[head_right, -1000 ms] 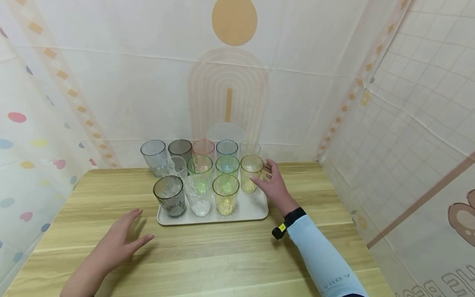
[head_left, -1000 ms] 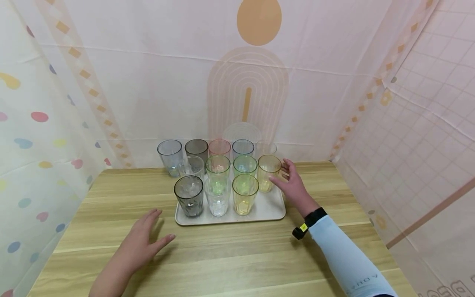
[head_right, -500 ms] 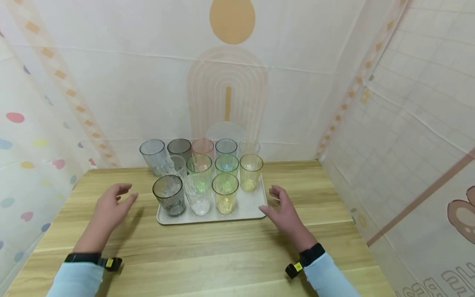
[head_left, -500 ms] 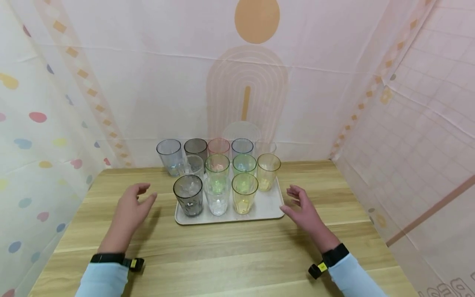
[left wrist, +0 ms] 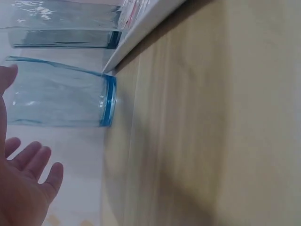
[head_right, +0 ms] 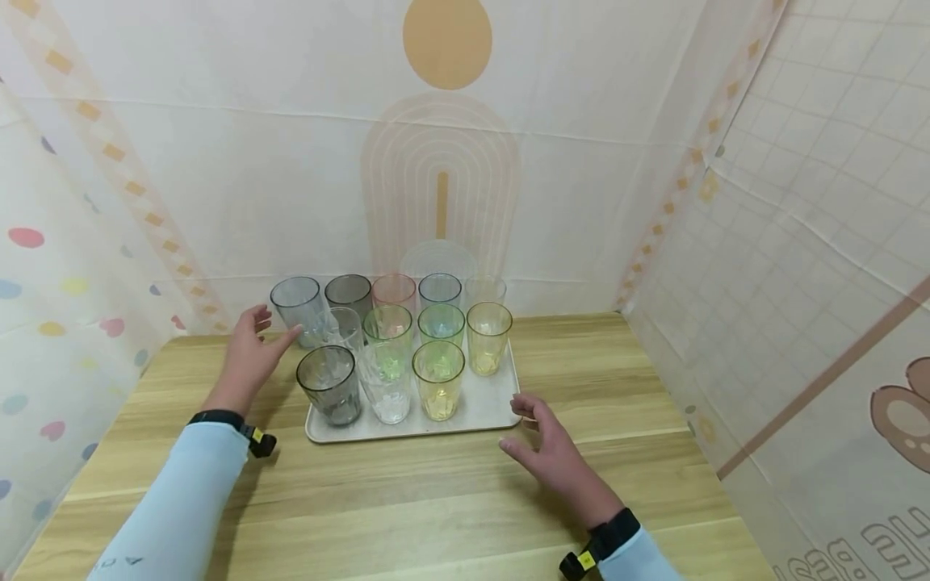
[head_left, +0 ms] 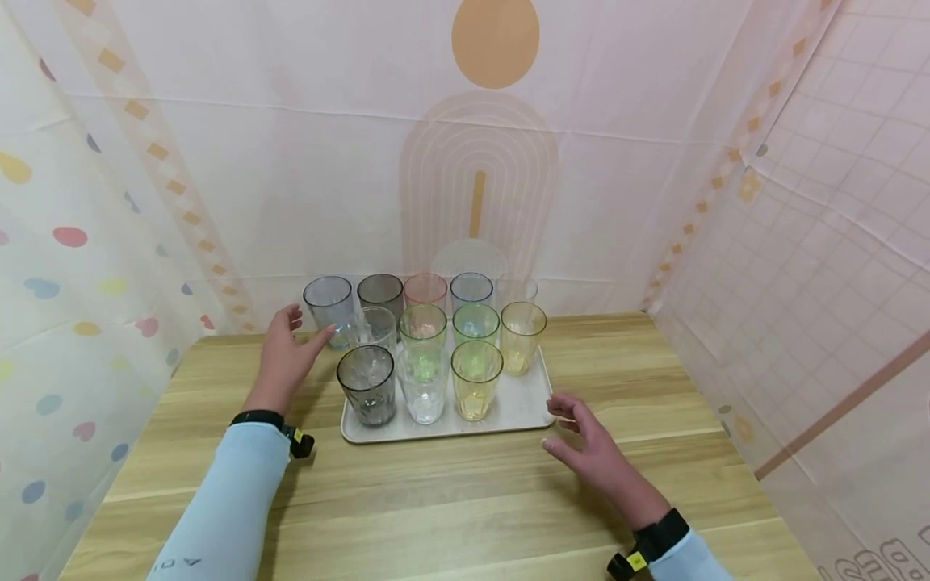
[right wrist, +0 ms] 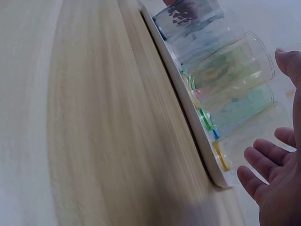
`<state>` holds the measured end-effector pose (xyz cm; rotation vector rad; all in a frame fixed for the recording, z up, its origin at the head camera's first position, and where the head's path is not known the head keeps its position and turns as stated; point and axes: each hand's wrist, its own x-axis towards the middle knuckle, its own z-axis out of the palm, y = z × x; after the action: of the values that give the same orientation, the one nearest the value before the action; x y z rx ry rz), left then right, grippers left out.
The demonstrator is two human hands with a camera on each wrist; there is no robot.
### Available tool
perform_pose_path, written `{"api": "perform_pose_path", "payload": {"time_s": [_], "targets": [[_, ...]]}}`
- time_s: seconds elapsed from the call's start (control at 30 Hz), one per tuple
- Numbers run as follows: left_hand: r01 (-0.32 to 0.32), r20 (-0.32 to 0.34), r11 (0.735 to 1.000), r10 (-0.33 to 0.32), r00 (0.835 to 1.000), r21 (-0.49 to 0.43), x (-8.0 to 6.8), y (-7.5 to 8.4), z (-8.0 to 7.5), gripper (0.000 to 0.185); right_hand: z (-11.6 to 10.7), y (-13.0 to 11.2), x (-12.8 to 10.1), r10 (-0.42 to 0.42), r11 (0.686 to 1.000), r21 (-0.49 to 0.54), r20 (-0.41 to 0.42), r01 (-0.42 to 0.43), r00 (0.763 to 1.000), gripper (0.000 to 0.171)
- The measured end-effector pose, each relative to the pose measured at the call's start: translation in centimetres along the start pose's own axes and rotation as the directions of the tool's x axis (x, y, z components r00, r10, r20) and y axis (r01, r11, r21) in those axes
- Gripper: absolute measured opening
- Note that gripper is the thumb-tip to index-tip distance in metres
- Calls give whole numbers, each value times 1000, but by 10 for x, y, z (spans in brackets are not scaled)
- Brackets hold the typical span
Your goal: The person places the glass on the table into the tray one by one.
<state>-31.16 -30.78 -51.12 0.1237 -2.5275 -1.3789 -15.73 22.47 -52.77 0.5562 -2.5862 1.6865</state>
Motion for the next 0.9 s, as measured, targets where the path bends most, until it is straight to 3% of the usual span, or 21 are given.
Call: {"api": "perform_pose_path", "payload": {"time_s": [0.17,0.4,0.6,0.77,0.9], "targets": [[-18,-17,997,17,1000,-70,13,4,13,101,3,0,-2,-32,999,3,9,32,999,63],[-18,-66,995,11,998,-103,17,6,18,95,3,-1,-3,-43,999,2,22,43,999,65],[-8,-22,993,5,1000,-118,25,8,19,104,2,-6,-3,-38,999,3,17,38,999,63],[15,-40,987,-22,999,-161,22,9,17,104,2,-5,-4,-42,999,16,19,42,999,64],[9,-72,986,-21,997,-168,8,7,8,103,0,-5,-6,-43,999,16,17,43,999,64]]}}
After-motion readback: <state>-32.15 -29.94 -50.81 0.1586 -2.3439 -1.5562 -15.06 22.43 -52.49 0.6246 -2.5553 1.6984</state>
